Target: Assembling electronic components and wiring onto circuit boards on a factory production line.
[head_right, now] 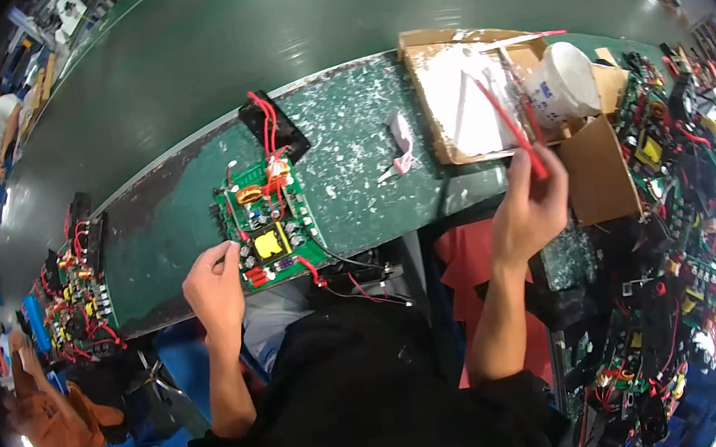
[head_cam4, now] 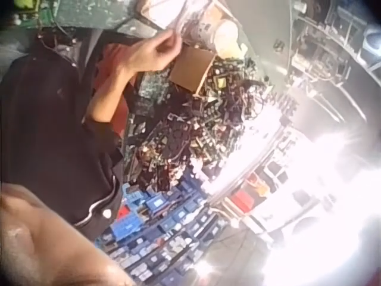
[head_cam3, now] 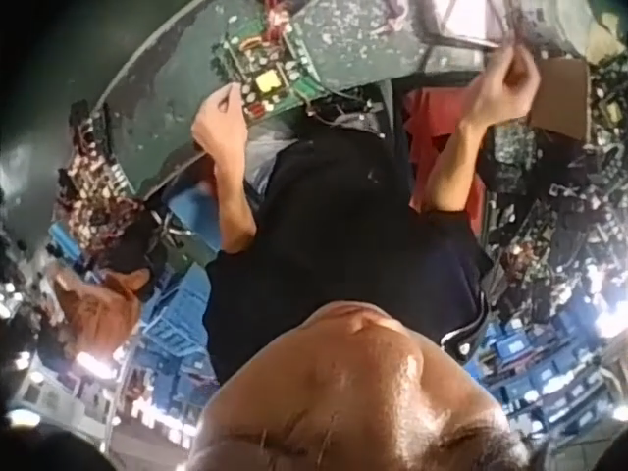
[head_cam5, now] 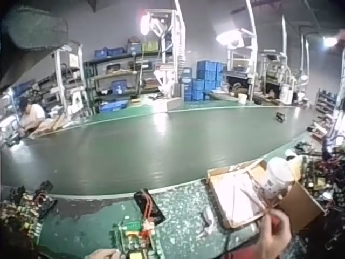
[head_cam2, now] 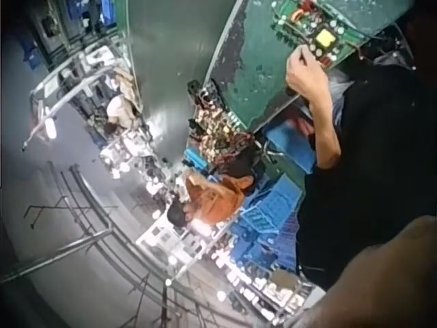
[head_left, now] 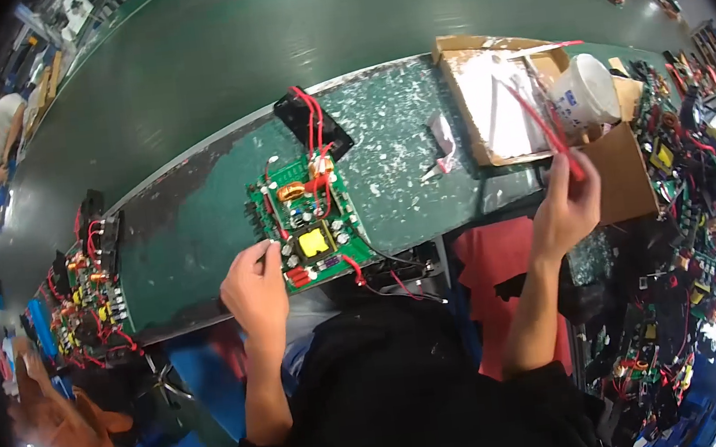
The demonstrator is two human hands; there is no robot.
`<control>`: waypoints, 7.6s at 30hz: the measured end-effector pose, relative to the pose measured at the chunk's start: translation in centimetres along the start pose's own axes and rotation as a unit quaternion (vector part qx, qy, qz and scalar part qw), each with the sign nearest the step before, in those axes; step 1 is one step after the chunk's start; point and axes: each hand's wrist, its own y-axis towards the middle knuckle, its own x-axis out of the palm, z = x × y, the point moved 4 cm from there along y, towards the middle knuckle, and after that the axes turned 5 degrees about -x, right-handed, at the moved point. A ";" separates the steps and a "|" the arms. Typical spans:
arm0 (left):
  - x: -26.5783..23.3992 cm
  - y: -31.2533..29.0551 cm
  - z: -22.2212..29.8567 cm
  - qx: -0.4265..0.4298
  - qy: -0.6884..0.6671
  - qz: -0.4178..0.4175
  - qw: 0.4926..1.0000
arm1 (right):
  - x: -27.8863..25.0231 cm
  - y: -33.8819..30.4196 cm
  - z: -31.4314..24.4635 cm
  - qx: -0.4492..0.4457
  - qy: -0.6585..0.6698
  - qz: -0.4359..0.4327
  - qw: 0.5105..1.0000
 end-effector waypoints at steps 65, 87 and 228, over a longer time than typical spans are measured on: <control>6.1 1.3 6.8 0.172 0.181 -0.117 0.961 | 2.3 -10.1 0.0 0.286 0.259 -0.167 0.907; 1.4 -1.1 -2.8 0.179 -0.004 0.070 0.981 | 2.7 -10.3 -0.5 0.280 0.257 -0.188 0.906; 1.9 -6.0 -6.8 0.120 -0.111 0.113 0.980 | 12.8 -10.8 -18.0 -0.104 0.159 -0.599 0.778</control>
